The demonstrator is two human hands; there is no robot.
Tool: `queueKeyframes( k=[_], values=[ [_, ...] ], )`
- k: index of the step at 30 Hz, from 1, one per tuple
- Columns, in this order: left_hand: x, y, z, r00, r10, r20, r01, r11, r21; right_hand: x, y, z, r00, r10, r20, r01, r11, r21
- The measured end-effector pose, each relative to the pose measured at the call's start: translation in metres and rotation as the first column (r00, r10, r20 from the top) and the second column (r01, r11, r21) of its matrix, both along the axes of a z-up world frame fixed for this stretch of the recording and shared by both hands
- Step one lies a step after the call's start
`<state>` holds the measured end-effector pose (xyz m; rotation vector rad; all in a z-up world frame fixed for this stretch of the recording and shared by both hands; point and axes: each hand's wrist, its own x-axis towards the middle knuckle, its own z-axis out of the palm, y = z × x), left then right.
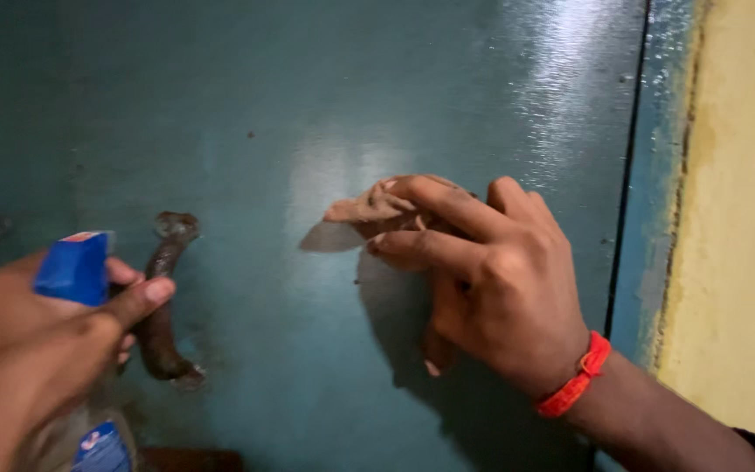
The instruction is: The person sprays a cleaning solution onto a green metal door and wipes it with a cloth. They repeatedly spray and wipe different sections of the door surface, focusing on the handles and latch area.
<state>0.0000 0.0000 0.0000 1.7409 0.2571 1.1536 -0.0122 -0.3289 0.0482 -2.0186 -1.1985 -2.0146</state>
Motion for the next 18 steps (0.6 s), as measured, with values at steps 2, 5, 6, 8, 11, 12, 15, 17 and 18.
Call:
queueKeyframes(
  k=[2,5,6,8,11,12,15,17,18],
  values=[
    [-0.009,-0.009,0.000,0.999,-0.018,-0.032,0.019,1.000,0.008,-0.004,0.004,-0.001,0.999,-0.033,0.003,0.033,0.999,0.030],
    [-0.025,-0.025,0.008,0.997,0.038,-0.060,-0.034,0.997,0.072,-0.013,0.016,-0.004,0.996,-0.015,-0.085,0.024,0.994,0.110],
    [-0.033,-0.029,0.010,0.995,0.071,-0.069,-0.064,0.993,0.104,-0.017,0.021,-0.007,0.991,0.004,-0.133,0.015,0.990,0.143],
    [-0.044,-0.038,0.015,0.994,0.085,-0.075,-0.074,0.987,0.141,-0.021,0.038,-0.016,0.951,0.191,-0.243,-0.148,0.972,0.185],
    [-0.053,-0.032,0.022,0.975,0.145,-0.169,-0.099,0.961,0.257,-0.026,0.078,-0.032,0.795,0.415,-0.443,-0.284,0.899,0.334],
    [-0.055,-0.023,0.020,0.959,0.178,-0.223,-0.105,0.946,0.306,-0.028,0.094,-0.040,0.801,0.447,-0.398,-0.319,0.882,0.347],
    [-0.047,0.024,0.019,0.991,0.070,-0.113,-0.041,0.970,0.238,-0.029,0.132,-0.041,0.811,0.465,-0.356,-0.320,0.860,0.397],
    [-0.045,0.061,0.018,0.988,0.028,-0.154,-0.004,0.988,0.152,-0.036,0.154,-0.045,0.731,0.459,-0.505,-0.185,0.845,0.501],
    [-0.040,0.079,0.017,0.983,0.005,-0.182,0.015,0.994,0.112,-0.036,0.163,-0.045,0.766,0.426,-0.481,-0.135,0.839,0.528]
  ],
)
